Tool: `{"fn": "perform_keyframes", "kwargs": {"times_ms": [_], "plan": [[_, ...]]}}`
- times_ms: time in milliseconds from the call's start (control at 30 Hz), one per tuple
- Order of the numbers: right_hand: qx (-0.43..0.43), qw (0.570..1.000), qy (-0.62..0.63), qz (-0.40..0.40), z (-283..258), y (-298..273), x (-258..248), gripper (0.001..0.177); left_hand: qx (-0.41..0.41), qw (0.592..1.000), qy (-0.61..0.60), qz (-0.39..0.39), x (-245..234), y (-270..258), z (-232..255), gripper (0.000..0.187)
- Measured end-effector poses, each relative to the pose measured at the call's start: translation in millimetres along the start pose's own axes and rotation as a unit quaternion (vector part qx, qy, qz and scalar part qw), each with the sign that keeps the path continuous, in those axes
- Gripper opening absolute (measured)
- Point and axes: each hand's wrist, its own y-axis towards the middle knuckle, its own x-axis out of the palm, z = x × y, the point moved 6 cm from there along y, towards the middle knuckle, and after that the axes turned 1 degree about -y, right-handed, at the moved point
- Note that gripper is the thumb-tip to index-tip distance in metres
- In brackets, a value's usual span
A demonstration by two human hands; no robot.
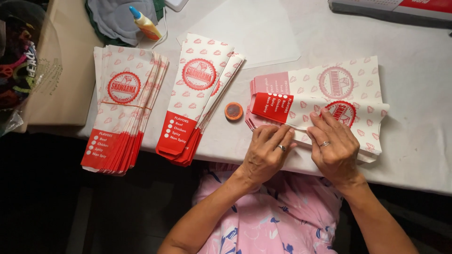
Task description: Folding paper shawarma bags and applying red adhesive labels to them in a repetitive assembly process.
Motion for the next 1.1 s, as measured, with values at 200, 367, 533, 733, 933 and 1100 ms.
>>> {"fn": "perform_keyframes", "kwargs": {"times_ms": [200,367,533,733,933,1100], "plan": [[0.023,0.999,0.023,0.0,4,-5,2,0.016,0.003,0.999,-0.003,-0.042,-1,7,-9,0.007],[0.034,0.999,0.03,-0.005,6,-2,0,0.015,0.013,0.999,0.01,-0.044,3,4,-7,0.006],[0.041,0.998,0.04,0.0,20,15,-12,0.018,0.012,0.999,0.008,-0.046,-5,9,-4,0.006],[0.01,0.998,-0.04,-0.036,53,48,-10,0.011,-0.018,0.995,-0.071,-0.067,-11,16,-6,0.005],[0.013,0.996,-0.044,-0.08,106,62,41,0.018,-0.032,0.994,-0.046,-0.093,1,11,-14,0.023],[0.055,0.982,0.027,-0.178,136,64,80,0.013,-0.014,0.989,-0.017,-0.145,7,14,-13,0.038]]}}
